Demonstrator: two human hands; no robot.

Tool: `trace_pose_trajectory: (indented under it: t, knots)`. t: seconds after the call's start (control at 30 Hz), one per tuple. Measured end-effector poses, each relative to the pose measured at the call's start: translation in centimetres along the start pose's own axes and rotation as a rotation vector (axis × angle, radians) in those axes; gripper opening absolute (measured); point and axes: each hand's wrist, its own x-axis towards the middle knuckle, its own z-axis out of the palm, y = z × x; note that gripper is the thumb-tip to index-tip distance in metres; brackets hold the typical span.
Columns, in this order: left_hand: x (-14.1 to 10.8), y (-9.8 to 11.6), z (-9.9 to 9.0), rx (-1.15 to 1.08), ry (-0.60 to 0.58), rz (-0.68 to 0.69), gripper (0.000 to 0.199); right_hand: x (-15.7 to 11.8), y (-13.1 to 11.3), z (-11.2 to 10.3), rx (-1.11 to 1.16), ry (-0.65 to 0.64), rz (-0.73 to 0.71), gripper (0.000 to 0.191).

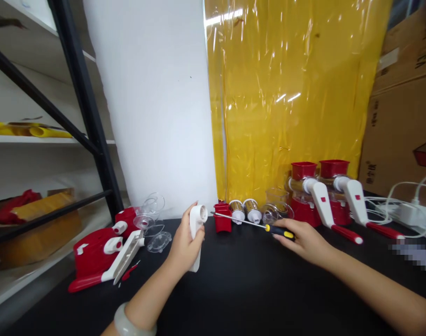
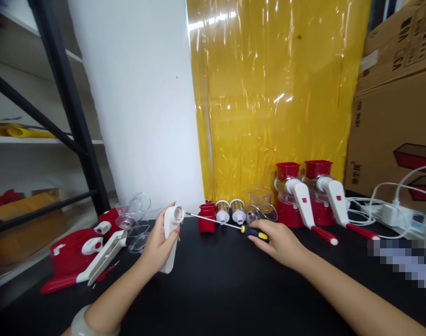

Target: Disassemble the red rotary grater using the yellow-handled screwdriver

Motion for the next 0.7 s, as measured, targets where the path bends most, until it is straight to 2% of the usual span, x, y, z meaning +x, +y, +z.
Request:
trace_pose_trajectory:
  t: [0.1,0.27,0.5,0.7]
  knots:
    - [0.1,-0.2,-0.3,-0.010,-0.071,-0.005,0.064,-0.8,0.4,0.5,0.009,-0.021,0.008,0.021]
    - [-0.2,0.1,-0.2,0.064,-0.134,0.059,0.062,-0.9,-0.2,-0.2,0.000,-0.026,0.011,0.021]
    - [-0.3,0.4,0.0,0.109,-0.161,0.045,0.061,-1.0,-0.4,-0.6,-0.011,-0.048,0.031,0.021]
    - [-0.3,0.7,0.1,0.181,-0.174,0.031,0.062,-1.2,0.0,-0.9,-0.085,-0.044,-0.013,0.024]
